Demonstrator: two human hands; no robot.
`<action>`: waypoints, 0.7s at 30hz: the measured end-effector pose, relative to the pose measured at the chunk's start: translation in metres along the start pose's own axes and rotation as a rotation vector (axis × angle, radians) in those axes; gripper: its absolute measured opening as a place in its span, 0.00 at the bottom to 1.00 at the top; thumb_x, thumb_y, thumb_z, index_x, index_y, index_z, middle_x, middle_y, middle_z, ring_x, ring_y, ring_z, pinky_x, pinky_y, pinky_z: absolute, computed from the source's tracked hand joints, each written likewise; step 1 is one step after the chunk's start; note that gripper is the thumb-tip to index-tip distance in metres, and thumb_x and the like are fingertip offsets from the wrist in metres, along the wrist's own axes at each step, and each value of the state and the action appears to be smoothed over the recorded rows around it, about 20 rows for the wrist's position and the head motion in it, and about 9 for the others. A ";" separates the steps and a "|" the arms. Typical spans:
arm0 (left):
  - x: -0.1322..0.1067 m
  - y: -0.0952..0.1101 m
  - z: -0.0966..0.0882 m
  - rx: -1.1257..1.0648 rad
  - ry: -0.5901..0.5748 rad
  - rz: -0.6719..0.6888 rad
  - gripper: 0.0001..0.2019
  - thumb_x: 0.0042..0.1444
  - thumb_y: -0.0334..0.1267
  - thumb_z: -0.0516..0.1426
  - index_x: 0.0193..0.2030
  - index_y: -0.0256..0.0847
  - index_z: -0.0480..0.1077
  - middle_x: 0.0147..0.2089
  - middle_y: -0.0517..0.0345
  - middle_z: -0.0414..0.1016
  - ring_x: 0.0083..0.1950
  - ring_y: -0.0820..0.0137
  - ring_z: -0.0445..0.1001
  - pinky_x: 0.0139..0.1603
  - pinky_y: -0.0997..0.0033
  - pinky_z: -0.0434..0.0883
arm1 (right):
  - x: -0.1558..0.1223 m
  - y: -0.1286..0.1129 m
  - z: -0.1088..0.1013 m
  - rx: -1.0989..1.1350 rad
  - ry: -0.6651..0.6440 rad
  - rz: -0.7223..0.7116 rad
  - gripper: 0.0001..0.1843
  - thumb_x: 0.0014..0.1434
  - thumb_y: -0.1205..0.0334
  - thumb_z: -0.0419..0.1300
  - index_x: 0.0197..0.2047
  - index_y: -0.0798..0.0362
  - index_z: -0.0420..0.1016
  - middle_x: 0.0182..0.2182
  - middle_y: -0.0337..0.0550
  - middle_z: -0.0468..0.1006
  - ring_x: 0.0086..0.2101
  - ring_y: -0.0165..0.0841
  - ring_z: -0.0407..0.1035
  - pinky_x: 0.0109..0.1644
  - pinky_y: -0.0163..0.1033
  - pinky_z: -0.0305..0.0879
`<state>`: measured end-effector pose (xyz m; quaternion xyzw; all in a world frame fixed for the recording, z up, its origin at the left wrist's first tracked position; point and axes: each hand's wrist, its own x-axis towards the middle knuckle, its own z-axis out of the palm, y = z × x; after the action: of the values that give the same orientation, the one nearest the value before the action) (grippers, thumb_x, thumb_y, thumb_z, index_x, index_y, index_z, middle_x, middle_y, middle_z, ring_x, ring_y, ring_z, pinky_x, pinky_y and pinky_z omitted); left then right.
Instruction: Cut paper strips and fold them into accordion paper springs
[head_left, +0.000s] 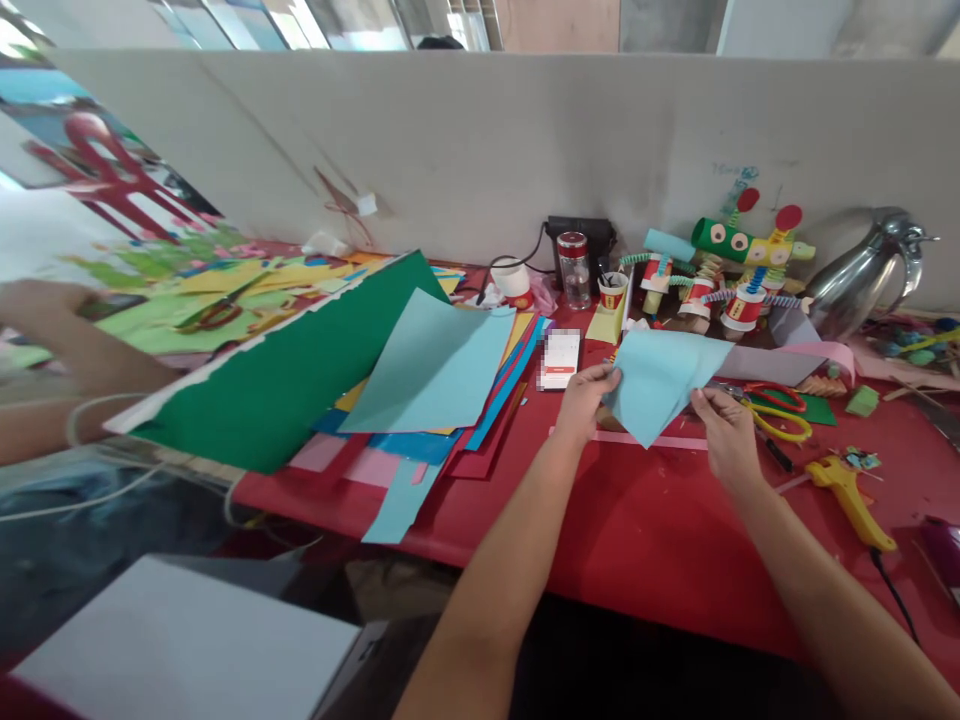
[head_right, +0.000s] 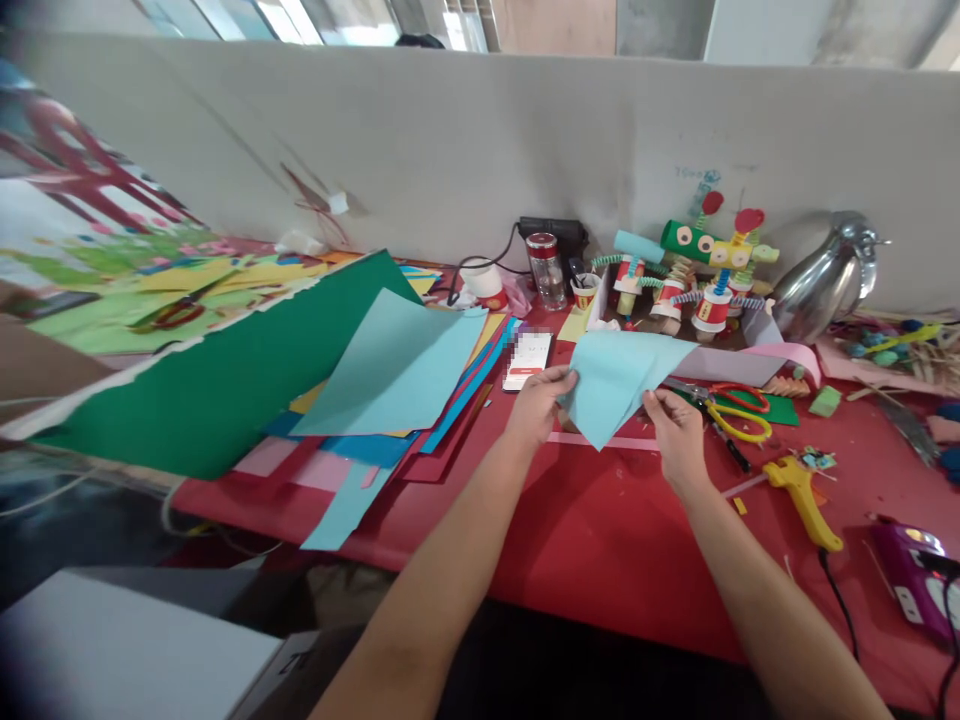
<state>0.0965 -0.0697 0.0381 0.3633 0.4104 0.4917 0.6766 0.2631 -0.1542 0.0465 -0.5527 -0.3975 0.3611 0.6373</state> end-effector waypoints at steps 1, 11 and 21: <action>0.002 0.000 0.000 -0.015 0.024 -0.006 0.18 0.30 0.44 0.72 0.30 0.40 0.78 0.29 0.59 0.79 0.32 0.70 0.73 0.35 0.71 0.69 | 0.001 0.001 -0.002 -0.023 0.014 -0.020 0.17 0.50 0.44 0.66 0.26 0.49 0.71 0.23 0.36 0.70 0.27 0.32 0.62 0.35 0.39 0.62; 0.021 0.052 -0.076 -0.194 0.886 0.617 0.08 0.54 0.42 0.62 0.39 0.43 0.72 0.37 0.61 0.76 0.40 0.73 0.73 0.38 0.75 0.70 | 0.001 -0.011 -0.011 -0.006 0.289 -0.112 0.14 0.48 0.53 0.58 0.24 0.48 0.56 0.21 0.30 0.53 0.24 0.28 0.48 0.28 0.35 0.49; 0.034 0.041 -0.123 -0.033 1.149 0.399 0.14 0.57 0.28 0.53 0.25 0.43 0.52 0.22 0.69 0.51 0.22 0.80 0.50 0.25 0.78 0.60 | 0.001 -0.032 -0.031 -0.460 -1.270 0.293 0.05 0.44 0.59 0.55 0.26 0.51 0.66 0.22 0.34 0.64 0.25 0.29 0.57 0.30 0.35 0.53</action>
<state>-0.0246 -0.0161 0.0195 0.0993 0.6262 0.7327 0.2473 0.2924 -0.1698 0.0757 -0.4034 -0.6814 0.6038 0.0920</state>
